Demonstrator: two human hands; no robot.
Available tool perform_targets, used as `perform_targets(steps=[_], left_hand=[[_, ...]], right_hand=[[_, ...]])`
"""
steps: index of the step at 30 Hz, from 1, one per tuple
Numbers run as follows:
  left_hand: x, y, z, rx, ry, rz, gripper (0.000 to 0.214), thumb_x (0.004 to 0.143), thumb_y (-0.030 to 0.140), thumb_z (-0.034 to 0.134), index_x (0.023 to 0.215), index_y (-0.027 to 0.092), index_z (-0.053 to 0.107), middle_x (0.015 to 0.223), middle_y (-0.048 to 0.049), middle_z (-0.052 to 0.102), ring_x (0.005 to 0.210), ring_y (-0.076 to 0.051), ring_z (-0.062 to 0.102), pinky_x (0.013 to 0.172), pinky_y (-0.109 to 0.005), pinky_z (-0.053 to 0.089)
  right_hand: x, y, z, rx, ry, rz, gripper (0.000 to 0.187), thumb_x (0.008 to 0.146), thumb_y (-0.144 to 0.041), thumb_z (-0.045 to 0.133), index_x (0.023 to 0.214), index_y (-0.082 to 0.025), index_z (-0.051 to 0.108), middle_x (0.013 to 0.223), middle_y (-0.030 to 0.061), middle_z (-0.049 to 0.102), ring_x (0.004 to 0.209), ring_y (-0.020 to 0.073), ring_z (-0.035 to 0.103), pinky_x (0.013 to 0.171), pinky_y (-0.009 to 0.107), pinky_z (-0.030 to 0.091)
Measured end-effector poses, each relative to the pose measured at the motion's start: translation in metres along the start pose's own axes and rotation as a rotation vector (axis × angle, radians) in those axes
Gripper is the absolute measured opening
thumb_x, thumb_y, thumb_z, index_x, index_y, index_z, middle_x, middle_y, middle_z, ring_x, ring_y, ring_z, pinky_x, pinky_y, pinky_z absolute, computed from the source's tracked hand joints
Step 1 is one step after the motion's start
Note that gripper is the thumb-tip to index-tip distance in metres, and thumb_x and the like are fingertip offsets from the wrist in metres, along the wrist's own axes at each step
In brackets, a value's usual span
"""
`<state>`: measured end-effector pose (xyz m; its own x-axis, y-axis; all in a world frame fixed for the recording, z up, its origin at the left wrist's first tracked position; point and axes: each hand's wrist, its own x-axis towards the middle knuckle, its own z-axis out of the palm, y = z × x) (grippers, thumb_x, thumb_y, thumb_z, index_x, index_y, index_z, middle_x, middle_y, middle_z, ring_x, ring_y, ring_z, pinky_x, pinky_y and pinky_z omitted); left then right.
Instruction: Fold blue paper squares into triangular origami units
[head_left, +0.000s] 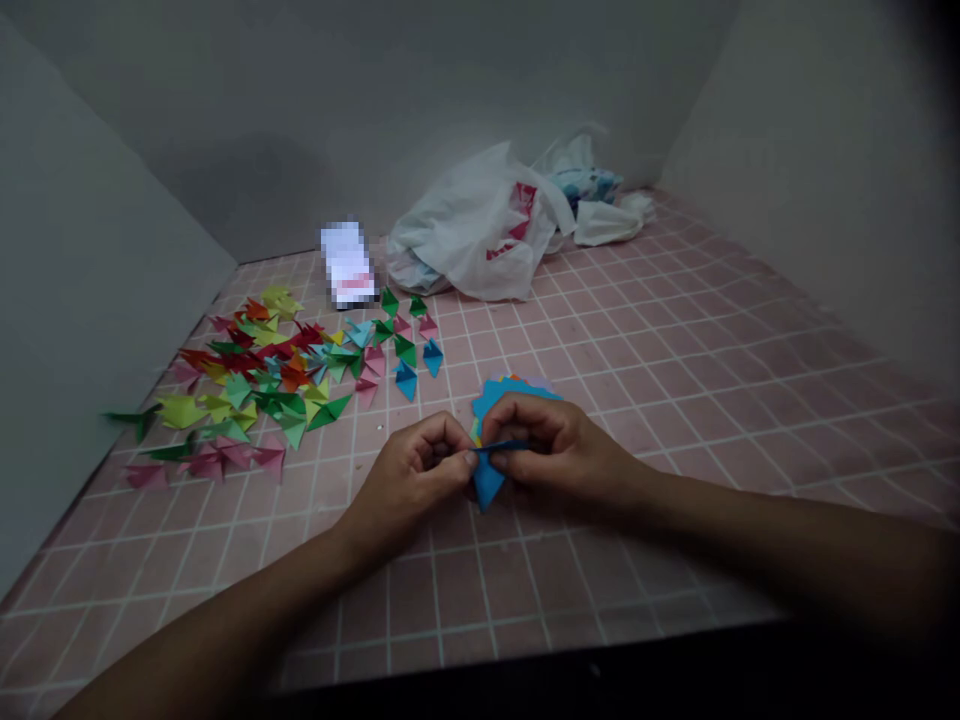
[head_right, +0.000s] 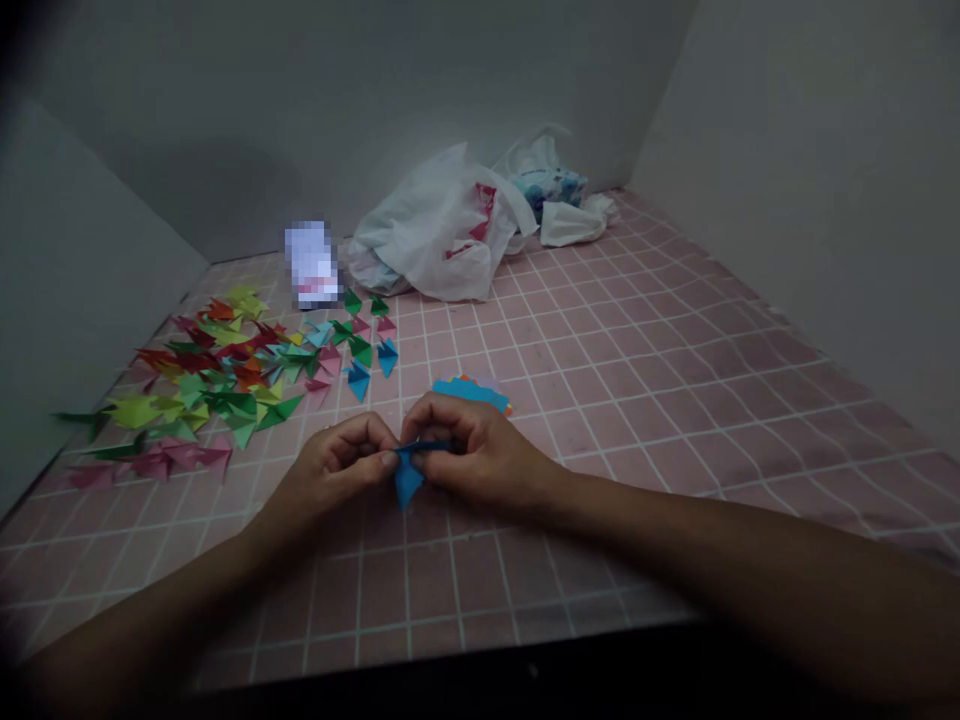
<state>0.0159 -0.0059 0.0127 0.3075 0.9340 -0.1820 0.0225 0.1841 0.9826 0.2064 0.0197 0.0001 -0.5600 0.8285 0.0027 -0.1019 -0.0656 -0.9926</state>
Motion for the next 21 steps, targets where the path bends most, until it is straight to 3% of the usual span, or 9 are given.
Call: perform_targets(steps=[8,21], left_hand=[[0.001,-0.007,-0.003,-0.177,-0.022,-0.035,0.016,0.082,0.026,0.073,0.076,0.017,0.061,0.066,0.0016,0.070,0.061,-0.011,0.065,0.062,-0.022,0.049],[0.001,-0.013,-0.008,-0.293,-0.080,-0.054,0.013,0.090,0.027,0.066,0.084,0.016,0.069,0.071,-0.0004,0.073,0.065,-0.011,0.068,0.066,-0.022,0.051]], right_hand=[[-0.001,0.013,-0.002,0.338,0.012,0.038,0.012,0.077,-0.010,0.062,0.080,-0.019,0.070,0.058,-0.0046,0.063,0.048,0.0083,0.058,0.047,0.019,0.045],[0.000,0.013,-0.008,0.242,0.011,-0.026,0.023,0.079,-0.007,0.060,0.076,-0.019,0.079,0.060,-0.0024,0.066,0.051,0.0076,0.059,0.051,0.019,0.045]])
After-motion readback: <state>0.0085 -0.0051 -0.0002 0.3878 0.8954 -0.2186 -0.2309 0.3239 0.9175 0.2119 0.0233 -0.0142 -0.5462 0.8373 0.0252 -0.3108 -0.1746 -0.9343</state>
